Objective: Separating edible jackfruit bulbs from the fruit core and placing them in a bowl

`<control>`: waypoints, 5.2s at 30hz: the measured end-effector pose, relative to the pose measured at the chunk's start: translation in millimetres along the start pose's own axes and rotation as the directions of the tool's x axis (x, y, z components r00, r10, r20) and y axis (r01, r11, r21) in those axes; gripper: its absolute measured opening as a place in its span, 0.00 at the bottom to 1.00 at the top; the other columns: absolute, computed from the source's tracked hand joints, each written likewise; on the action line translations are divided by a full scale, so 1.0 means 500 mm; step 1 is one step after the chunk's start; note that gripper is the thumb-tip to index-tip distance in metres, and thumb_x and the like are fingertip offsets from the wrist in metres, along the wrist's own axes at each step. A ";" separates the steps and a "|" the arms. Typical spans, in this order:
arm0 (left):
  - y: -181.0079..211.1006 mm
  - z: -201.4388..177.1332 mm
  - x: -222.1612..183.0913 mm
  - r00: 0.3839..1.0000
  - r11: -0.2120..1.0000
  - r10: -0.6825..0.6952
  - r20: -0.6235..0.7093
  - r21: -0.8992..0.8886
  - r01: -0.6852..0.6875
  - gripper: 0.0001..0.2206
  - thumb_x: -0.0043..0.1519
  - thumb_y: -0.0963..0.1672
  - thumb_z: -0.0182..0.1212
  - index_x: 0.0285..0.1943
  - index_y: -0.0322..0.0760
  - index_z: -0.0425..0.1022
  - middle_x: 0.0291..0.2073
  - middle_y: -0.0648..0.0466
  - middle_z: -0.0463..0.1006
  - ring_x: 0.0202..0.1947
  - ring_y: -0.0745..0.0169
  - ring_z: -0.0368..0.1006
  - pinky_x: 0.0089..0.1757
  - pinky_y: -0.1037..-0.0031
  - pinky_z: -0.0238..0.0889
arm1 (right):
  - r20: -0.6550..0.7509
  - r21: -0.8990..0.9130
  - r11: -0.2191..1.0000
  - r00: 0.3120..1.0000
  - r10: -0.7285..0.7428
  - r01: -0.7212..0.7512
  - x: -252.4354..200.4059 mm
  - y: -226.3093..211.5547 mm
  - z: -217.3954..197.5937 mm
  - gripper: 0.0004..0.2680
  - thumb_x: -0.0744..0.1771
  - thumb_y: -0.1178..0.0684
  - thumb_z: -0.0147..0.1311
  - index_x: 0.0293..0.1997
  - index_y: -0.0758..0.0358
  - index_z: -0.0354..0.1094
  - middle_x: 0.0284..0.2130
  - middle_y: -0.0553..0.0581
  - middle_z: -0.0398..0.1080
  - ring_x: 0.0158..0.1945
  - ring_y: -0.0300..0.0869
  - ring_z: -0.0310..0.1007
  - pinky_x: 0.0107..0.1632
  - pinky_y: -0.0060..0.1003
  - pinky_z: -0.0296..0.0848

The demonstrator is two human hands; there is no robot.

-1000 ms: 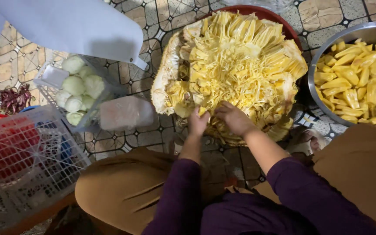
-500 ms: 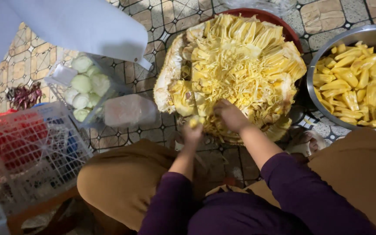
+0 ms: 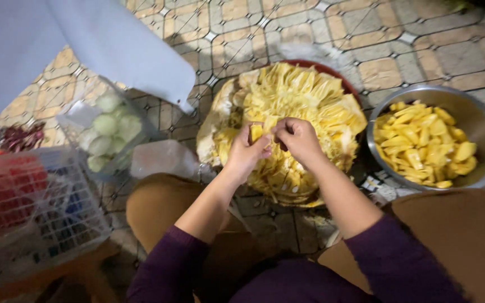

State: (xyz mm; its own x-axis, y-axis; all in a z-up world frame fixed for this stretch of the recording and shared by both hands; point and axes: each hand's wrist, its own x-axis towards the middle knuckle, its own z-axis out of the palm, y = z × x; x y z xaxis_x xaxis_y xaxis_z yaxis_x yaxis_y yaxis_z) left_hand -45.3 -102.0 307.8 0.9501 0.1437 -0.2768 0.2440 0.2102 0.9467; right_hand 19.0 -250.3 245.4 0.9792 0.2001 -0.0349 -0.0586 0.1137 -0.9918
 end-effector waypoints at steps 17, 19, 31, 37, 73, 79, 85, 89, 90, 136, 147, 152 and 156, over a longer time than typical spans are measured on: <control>-0.002 0.030 0.143 0.975 0.999 -0.039 0.221 -0.027 0.047 0.22 0.52 0.46 0.77 0.49 0.26 0.76 0.22 0.52 0.72 0.18 0.66 0.73 0.21 0.73 0.72 | 0.156 -0.544 0.813 0.977 -0.147 0.209 0.019 -0.204 -0.109 0.16 0.64 0.56 0.64 0.58 0.60 0.74 0.45 0.67 0.78 0.41 0.48 0.79 0.39 0.39 0.78; -0.009 0.035 0.154 0.973 0.999 -0.034 0.230 -0.023 0.041 0.22 0.52 0.46 0.77 0.48 0.26 0.77 0.22 0.52 0.72 0.17 0.67 0.73 0.21 0.73 0.72 | 0.147 -0.568 0.791 0.973 -0.175 0.228 0.043 -0.163 -0.121 0.12 0.64 0.56 0.64 0.53 0.60 0.77 0.41 0.65 0.79 0.42 0.52 0.80 0.40 0.43 0.78; 0.019 0.100 0.172 0.991 0.920 0.056 0.120 -0.393 -0.004 0.18 0.55 0.43 0.75 0.46 0.35 0.70 0.32 0.56 0.73 0.33 0.66 0.78 0.39 0.69 0.81 | -0.048 -0.261 0.963 0.996 -0.076 0.061 0.072 -0.169 -0.097 0.04 0.66 0.65 0.60 0.42 0.67 0.76 0.26 0.54 0.77 0.29 0.34 0.76 0.35 0.29 0.79; 0.002 0.108 0.174 0.999 0.915 0.036 0.030 -0.402 -0.021 0.14 0.59 0.44 0.72 0.41 0.35 0.69 0.29 0.56 0.74 0.28 0.69 0.76 0.36 0.72 0.82 | -0.048 -0.376 0.919 0.989 -0.143 0.114 0.080 -0.120 -0.092 0.03 0.67 0.65 0.57 0.38 0.65 0.77 0.23 0.58 0.78 0.28 0.34 0.74 0.32 0.32 0.76; -0.018 0.075 0.168 0.951 0.812 0.087 0.297 -0.574 0.105 0.16 0.63 0.40 0.61 0.60 0.34 0.69 0.67 0.40 0.67 0.60 0.42 0.71 0.59 0.57 0.66 | 0.080 -0.879 0.461 0.991 -0.111 0.123 0.099 -0.109 -0.169 0.07 0.69 0.53 0.57 0.50 0.55 0.79 0.39 0.63 0.77 0.47 0.58 0.76 0.55 0.49 0.73; 0.013 0.093 0.138 0.949 0.856 0.124 0.290 -0.516 0.046 0.15 0.63 0.42 0.64 0.59 0.39 0.72 0.68 0.43 0.67 0.49 0.62 0.75 0.54 0.65 0.67 | 0.088 -0.619 0.746 0.966 -0.245 0.246 0.074 -0.119 -0.088 0.01 0.66 0.59 0.64 0.37 0.60 0.77 0.29 0.56 0.75 0.30 0.45 0.73 0.39 0.37 0.72; -0.018 0.082 0.158 0.932 0.812 0.119 0.341 -0.574 0.106 0.17 0.62 0.42 0.67 0.58 0.35 0.69 0.59 0.41 0.73 0.54 0.47 0.74 0.58 0.54 0.68 | -0.111 -0.515 0.811 0.917 -0.383 0.276 0.072 -0.141 -0.109 0.05 0.70 0.61 0.57 0.36 0.60 0.75 0.24 0.56 0.71 0.30 0.43 0.68 0.38 0.37 0.67; -0.009 0.081 0.142 0.934 0.857 0.109 0.340 -0.508 0.085 0.19 0.63 0.44 0.67 0.61 0.36 0.68 0.55 0.41 0.75 0.53 0.47 0.76 0.53 0.55 0.72 | -0.110 -0.872 0.488 0.958 -0.264 0.034 0.090 -0.157 -0.172 0.04 0.70 0.47 0.62 0.43 0.51 0.77 0.31 0.54 0.76 0.36 0.50 0.79 0.40 0.44 0.74; -0.022 0.076 0.152 0.934 0.857 0.112 0.340 -0.509 0.083 0.19 0.63 0.44 0.67 0.61 0.36 0.68 0.55 0.41 0.75 0.53 0.47 0.76 0.53 0.55 0.72 | -0.109 -0.873 0.487 0.958 -0.267 0.036 0.091 -0.158 -0.168 0.04 0.70 0.47 0.62 0.43 0.51 0.77 0.31 0.54 0.76 0.36 0.50 0.79 0.40 0.44 0.74; -0.044 0.103 0.106 0.447 0.176 0.768 0.457 0.521 -0.835 0.02 0.64 0.42 0.62 0.41 0.39 0.78 0.34 0.55 0.81 0.38 0.61 0.81 0.40 0.79 0.76 | 0.148 0.533 0.790 0.952 0.268 -0.305 0.033 -0.059 -0.153 0.20 0.72 0.39 0.34 0.68 0.59 0.60 0.61 0.64 0.69 0.61 0.53 0.73 0.66 0.51 0.72; 0.054 0.079 0.112 0.886 0.868 0.458 -0.078 0.256 -0.426 0.05 0.69 0.40 0.48 0.48 0.34 0.69 0.37 0.50 0.72 0.37 0.54 0.73 0.38 0.71 0.68 | 0.195 0.205 0.863 0.884 0.426 -0.461 -0.013 -0.156 -0.110 0.19 0.73 0.39 0.28 0.67 0.57 0.57 0.43 0.56 0.67 0.40 0.46 0.71 0.42 0.43 0.72; 0.078 0.028 0.180 0.879 0.701 0.456 0.143 0.550 -0.453 0.04 0.61 0.40 0.64 0.43 0.42 0.78 0.38 0.57 0.85 0.39 0.67 0.83 0.37 0.87 0.81 | 0.282 0.192 0.888 0.890 0.359 -0.419 -0.009 -0.188 -0.147 0.28 0.68 0.30 0.38 0.70 0.61 0.50 0.43 0.56 0.64 0.38 0.40 0.67 0.41 0.34 0.75; 0.044 0.019 0.243 0.841 0.627 0.356 0.407 0.563 -0.538 0.08 0.60 0.40 0.65 0.46 0.44 0.75 0.42 0.55 0.83 0.42 0.66 0.82 0.37 0.81 0.79 | -0.201 -0.152 0.885 0.890 0.409 -0.441 -0.004 -0.246 -0.220 0.14 0.74 0.47 0.38 0.67 0.54 0.59 0.52 0.55 0.69 0.48 0.40 0.73 0.40 0.33 0.78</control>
State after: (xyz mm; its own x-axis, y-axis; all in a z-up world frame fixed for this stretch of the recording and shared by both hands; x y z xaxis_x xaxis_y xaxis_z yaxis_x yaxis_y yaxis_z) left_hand 77.3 -88.8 296.7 0.9652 -0.1978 0.1713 -0.2487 -0.4899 0.8356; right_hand 45.8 -371.8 354.0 0.8866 0.0290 -0.4616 -0.4541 -0.1353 -0.8806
